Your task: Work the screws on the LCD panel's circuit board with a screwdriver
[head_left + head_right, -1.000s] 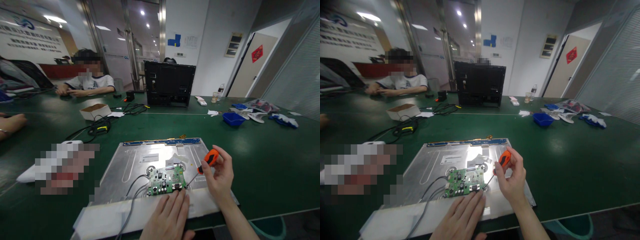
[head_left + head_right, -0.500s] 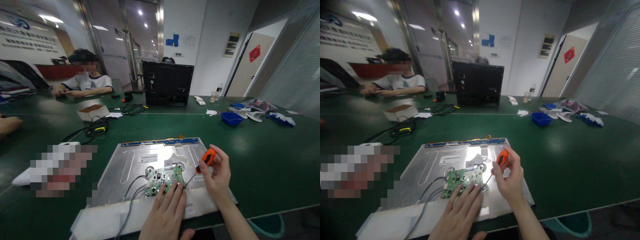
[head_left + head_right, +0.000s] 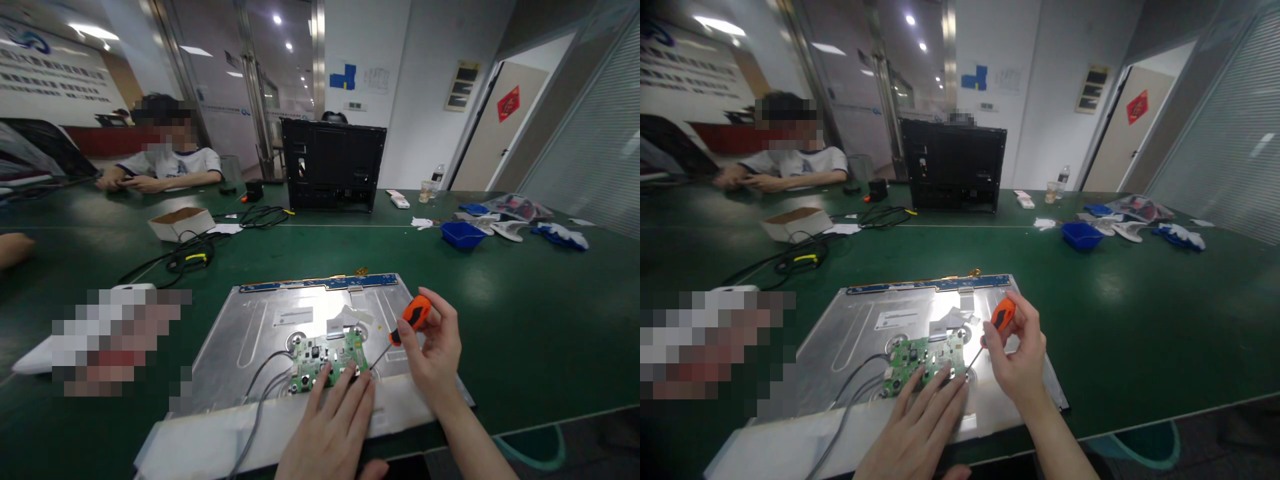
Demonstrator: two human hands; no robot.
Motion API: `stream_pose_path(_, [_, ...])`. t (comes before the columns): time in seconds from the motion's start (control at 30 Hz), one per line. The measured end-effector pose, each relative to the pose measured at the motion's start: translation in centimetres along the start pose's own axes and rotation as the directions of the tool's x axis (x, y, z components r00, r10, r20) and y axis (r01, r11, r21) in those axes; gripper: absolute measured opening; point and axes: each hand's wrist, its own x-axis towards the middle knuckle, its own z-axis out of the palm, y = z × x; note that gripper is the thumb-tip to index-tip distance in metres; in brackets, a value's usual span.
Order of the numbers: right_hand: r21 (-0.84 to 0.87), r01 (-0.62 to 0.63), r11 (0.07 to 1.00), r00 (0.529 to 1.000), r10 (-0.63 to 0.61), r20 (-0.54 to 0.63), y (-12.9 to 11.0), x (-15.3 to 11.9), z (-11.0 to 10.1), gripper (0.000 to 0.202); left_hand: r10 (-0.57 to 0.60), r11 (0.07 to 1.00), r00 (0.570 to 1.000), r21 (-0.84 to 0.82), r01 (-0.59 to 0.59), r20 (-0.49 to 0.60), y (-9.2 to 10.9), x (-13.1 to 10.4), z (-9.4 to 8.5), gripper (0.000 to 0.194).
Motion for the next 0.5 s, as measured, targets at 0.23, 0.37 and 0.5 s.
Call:
stream_pose_path(0.23, [0.003, 0.001, 1.0, 1.0, -0.001, 0.008, -0.18, 0.26, -0.23, 0.045, -0.019, 1.0, 0.998, -0.003, 0.019, -0.063, 0.16, 0.12, -0.27, 0.063])
stream_pose_path(0.37, [-0.002, -0.002, 1.0, 1.0, 0.002, 0.006, -0.16, 0.24, -0.22, 0.045, -0.004, 0.999, 0.992, 0.044, 0.009, -0.126, 0.25, 0.08, -0.2, 0.06])
stream_pose_path(0.5, [-0.011, -0.012, 1.0, 1.0, 0.012, -0.001, -0.12, 0.2, -0.2, 0.046, 0.0, 0.997, 0.987, 0.077, 0.012, -0.163, 0.37, 0.19, -0.23, 0.052])
